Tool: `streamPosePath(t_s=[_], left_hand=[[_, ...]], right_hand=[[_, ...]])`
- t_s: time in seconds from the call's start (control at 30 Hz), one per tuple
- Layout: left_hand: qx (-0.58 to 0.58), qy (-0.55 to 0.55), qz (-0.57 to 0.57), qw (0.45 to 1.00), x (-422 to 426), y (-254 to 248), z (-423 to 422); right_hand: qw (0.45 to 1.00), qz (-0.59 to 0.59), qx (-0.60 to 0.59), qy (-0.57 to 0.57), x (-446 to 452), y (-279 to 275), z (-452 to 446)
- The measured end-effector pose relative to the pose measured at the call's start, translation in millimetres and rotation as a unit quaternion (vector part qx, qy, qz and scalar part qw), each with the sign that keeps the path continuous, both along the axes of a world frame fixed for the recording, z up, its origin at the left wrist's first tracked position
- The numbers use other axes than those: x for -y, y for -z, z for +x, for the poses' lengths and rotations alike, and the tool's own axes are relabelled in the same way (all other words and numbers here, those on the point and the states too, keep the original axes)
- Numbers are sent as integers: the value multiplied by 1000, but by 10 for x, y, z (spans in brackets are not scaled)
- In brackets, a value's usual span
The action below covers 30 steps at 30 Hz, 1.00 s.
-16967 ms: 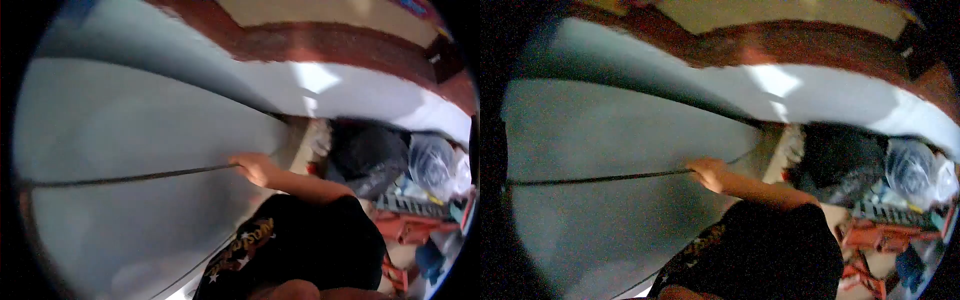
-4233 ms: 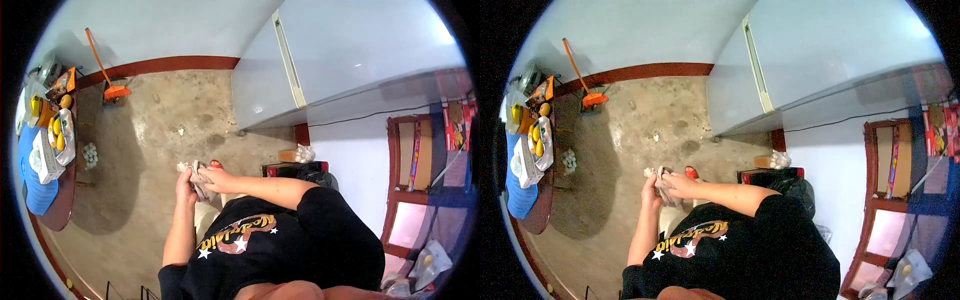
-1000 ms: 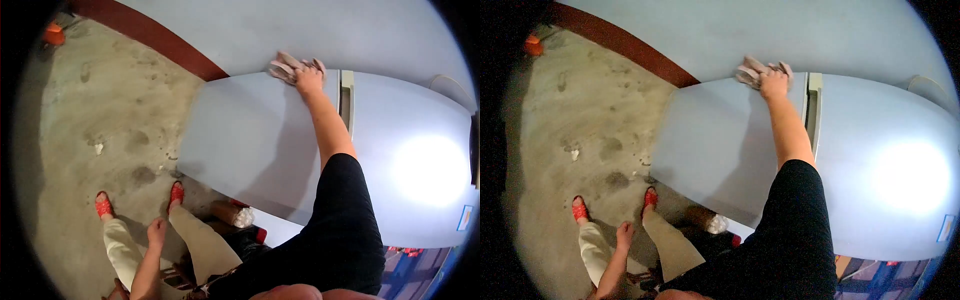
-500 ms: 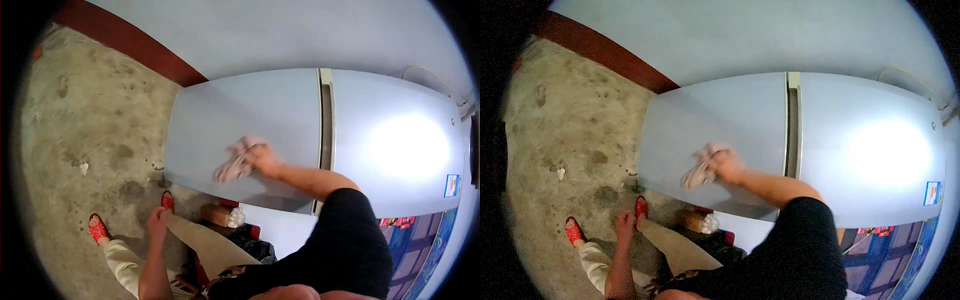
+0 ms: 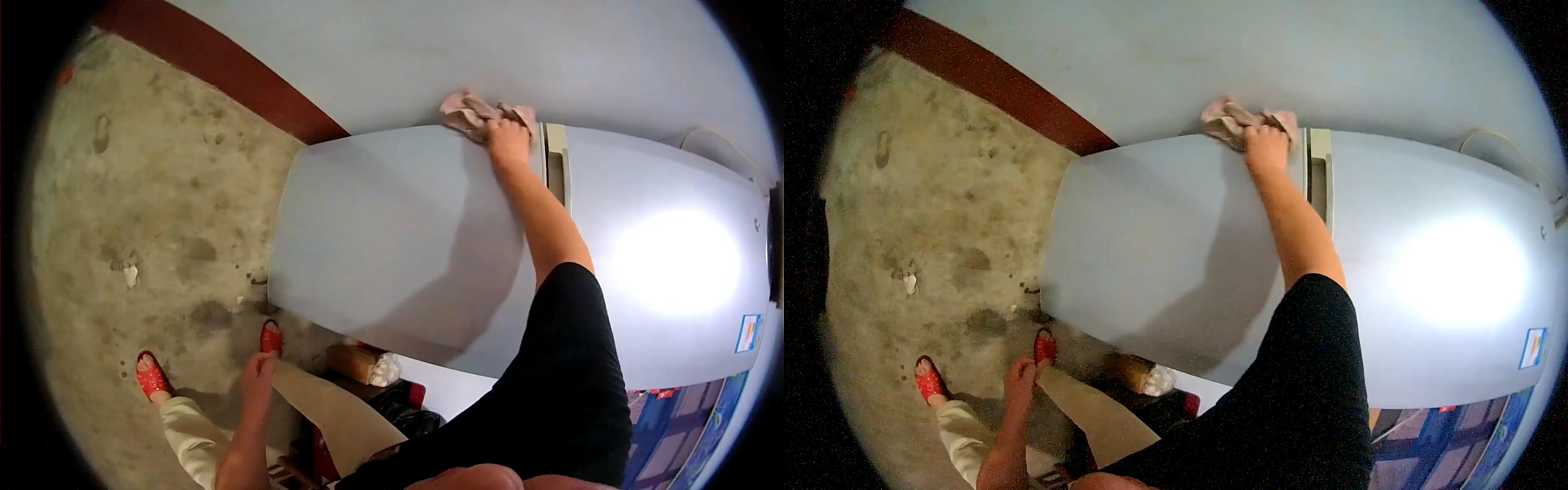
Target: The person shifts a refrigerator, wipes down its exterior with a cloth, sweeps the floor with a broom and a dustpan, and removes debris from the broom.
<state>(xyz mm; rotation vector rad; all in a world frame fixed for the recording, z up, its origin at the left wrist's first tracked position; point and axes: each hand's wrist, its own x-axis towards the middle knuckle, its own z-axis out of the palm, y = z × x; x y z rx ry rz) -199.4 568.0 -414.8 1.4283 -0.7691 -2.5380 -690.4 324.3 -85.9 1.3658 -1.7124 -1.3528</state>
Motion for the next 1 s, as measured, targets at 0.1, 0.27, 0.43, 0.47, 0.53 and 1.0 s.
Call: streamPosePath(t_s=[0.1,0.27,0.43,0.47,0.53,1.0], left_hand=[[-8,56,-104,993,-107,134,-57],[17,55,-82,995,-102,147,34],[21,63,-116,991,-101,158,8],[22,43,-93,994,-136,165,-14],[19,33,-68,997,-124,104,7],[38,55,-121,990,140,-37,11]], right_hand=[[993,120,-3,-17,-333,641,335],[968,163,189,8,-899,1198,935],[989,88,100,63,-291,391,556],[995,95,9,-6,-293,232,282],[993,96,30,65,-289,62,558],[989,103,19,102,-182,235,529]])
